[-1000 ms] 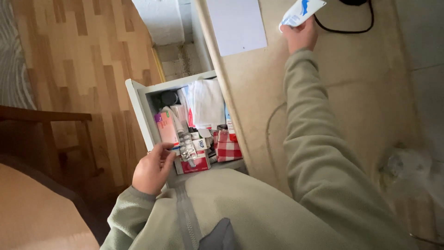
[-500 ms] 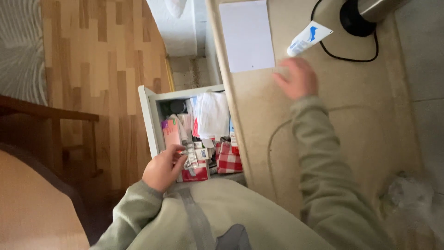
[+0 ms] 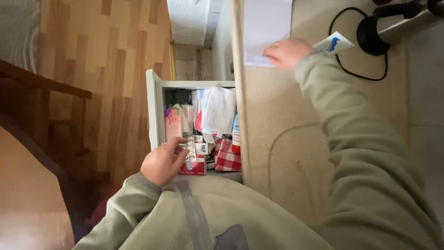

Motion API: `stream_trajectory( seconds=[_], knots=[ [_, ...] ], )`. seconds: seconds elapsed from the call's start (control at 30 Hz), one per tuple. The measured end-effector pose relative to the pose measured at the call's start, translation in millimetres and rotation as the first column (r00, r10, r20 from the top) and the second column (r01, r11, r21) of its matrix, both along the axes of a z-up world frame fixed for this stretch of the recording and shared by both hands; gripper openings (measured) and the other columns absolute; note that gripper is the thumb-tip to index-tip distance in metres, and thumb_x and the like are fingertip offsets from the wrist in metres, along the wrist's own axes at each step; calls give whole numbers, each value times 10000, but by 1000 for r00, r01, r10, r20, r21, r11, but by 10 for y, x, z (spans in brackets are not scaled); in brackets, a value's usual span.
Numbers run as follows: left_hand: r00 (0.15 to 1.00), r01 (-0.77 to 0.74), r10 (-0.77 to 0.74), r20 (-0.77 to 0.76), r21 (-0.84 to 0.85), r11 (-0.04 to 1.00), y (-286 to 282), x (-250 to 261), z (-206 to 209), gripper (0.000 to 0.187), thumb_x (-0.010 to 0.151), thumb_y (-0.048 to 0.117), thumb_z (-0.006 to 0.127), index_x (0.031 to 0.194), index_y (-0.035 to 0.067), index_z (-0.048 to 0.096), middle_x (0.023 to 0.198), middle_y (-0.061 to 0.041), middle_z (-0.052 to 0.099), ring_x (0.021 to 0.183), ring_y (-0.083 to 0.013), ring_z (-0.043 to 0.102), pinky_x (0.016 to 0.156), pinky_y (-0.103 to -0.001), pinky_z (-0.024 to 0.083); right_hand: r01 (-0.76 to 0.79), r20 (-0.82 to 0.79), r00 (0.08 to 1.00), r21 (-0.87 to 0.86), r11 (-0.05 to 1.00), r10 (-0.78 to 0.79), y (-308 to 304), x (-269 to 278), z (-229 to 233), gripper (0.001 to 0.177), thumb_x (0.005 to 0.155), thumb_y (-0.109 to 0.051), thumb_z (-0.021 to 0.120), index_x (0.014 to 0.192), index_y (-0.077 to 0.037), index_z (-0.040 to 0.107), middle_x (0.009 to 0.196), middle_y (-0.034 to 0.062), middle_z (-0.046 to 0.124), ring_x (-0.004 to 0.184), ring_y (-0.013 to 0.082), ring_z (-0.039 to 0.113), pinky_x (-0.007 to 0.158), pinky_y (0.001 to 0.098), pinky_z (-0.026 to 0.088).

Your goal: The person opens a white drawer and removes various items including a tube, a folded paper, and multiple medicine boxes, placing them on the countertop. They also remove a white cloth and a red-and-white checkered cloth, placing them on a nearby wooden table. The person continues to remove small boxes and a small jar, inspecting each before setting them aside.

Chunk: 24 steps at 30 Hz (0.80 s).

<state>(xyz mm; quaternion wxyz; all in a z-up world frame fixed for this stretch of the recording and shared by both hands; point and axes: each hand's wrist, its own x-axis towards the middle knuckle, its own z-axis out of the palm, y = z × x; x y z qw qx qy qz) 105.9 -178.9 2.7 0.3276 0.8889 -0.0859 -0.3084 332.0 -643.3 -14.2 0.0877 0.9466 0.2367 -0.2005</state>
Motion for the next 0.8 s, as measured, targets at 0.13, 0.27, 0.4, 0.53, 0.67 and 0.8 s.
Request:
stream_trajectory(
  seconds=[0.13,0.27,0.4,0.53,0.67,0.8],
  knots=[
    [999,-31,31,-36,2,1000,-6,80,80,337,974,418,542,1256,243,602,997,5,777,880,-226,751,675,-430,574,209,23,977,53,977,-210,-145,132,271,361,1090,-341,426,1238,-193,720,1113,135,746,955,404,687,727,557,523],
    [995,-52,42,-90,-113,992,-151,305,35,288,953,389,586,1176,221,655,935,0,728,794,-200,716,709,-392,543,223,200,930,358,907,-308,-231,250,692,183,1115,-245,572,1100,-169,738,863,95,707,726,317,613,607,467,444],
    [995,-30,8,-104,-209,978,-440,650,217,308,970,347,534,1178,157,658,897,34,815,805,-153,752,748,-352,575,483,98,818,418,770,-567,-190,294,1021,239,1159,-333,526,969,-190,548,788,23,494,677,229,418,621,425,318],
    [993,-45,19,-117,-218,975,-664,760,388,279,970,345,557,1162,178,671,855,58,796,726,-112,712,677,-317,554,519,101,788,421,744,-607,-114,269,1165,364,1128,-293,520,851,-126,355,742,30,339,668,215,323,612,440,252],
    [998,21,-28,-48,-147,989,-721,687,290,285,963,407,537,1162,252,669,900,120,787,798,-88,724,627,-337,552,327,163,877,486,810,-452,-182,291,950,133,1113,-216,583,1060,-155,688,826,13,608,689,196,502,617,384,376],
    [996,5,-19,-91,-155,988,-639,649,145,268,976,407,554,1141,236,677,741,79,704,683,-93,661,605,-309,512,36,358,900,505,862,-247,-154,148,723,146,1073,-93,618,1114,-80,758,946,59,761,774,253,677,626,394,484]
  ],
)
